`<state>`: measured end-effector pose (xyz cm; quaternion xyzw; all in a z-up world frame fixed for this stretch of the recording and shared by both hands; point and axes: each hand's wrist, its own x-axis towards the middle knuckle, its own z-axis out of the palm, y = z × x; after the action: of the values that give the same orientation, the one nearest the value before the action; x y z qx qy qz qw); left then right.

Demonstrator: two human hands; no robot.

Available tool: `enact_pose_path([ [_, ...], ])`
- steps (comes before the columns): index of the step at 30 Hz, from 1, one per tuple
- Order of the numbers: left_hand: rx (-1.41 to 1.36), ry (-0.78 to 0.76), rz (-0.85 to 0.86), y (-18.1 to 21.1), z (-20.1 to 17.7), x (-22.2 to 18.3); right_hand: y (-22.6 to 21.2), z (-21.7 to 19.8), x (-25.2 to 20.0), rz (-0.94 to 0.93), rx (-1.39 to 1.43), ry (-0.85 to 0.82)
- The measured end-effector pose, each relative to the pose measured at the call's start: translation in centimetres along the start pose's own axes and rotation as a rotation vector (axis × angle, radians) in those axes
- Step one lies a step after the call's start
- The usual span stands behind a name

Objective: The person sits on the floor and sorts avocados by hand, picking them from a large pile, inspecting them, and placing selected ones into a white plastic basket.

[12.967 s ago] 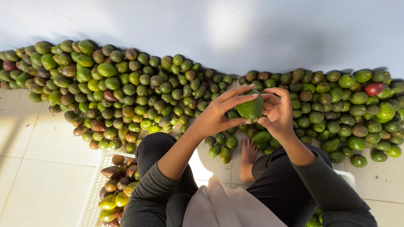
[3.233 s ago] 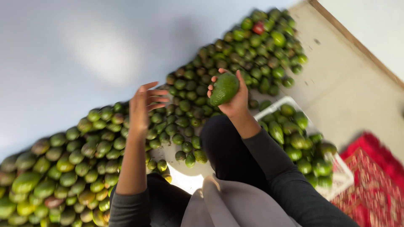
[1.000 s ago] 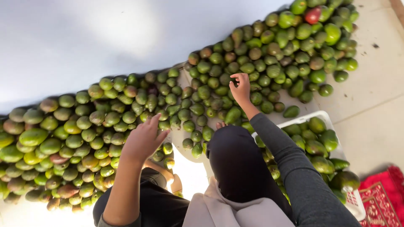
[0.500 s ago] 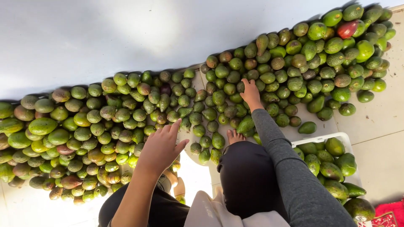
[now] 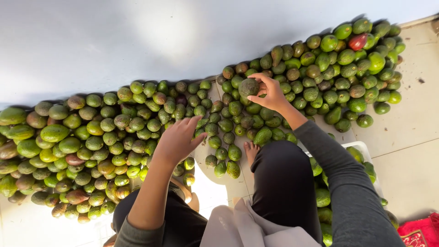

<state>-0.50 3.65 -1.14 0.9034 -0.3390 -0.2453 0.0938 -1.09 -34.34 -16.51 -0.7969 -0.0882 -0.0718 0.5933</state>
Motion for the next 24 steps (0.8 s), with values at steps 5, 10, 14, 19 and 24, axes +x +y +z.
enact_pose_path([
  [5,-0.215,0.608,0.233,1.6,0.3,1.2,-10.8,0.4,0.7,-0.116,0.097,-0.086],
  [10,-0.522,0.881,0.420,4.8,-1.0,0.3,-17.7,2.9,-0.7,-0.097,0.359,-0.137],
  [14,-0.645,0.921,0.619,6.1,-0.7,-0.1,-16.3,4.4,-2.0,-0.053,0.522,-0.159],
  [19,-0.731,0.954,0.744,6.5,-0.3,-0.4,-15.5,4.7,-2.1,-0.065,0.627,-0.212],
  [24,-0.979,0.963,0.681,5.6,0.7,0.8,-18.9,3.9,-1.8,-0.247,0.265,-0.141],
])
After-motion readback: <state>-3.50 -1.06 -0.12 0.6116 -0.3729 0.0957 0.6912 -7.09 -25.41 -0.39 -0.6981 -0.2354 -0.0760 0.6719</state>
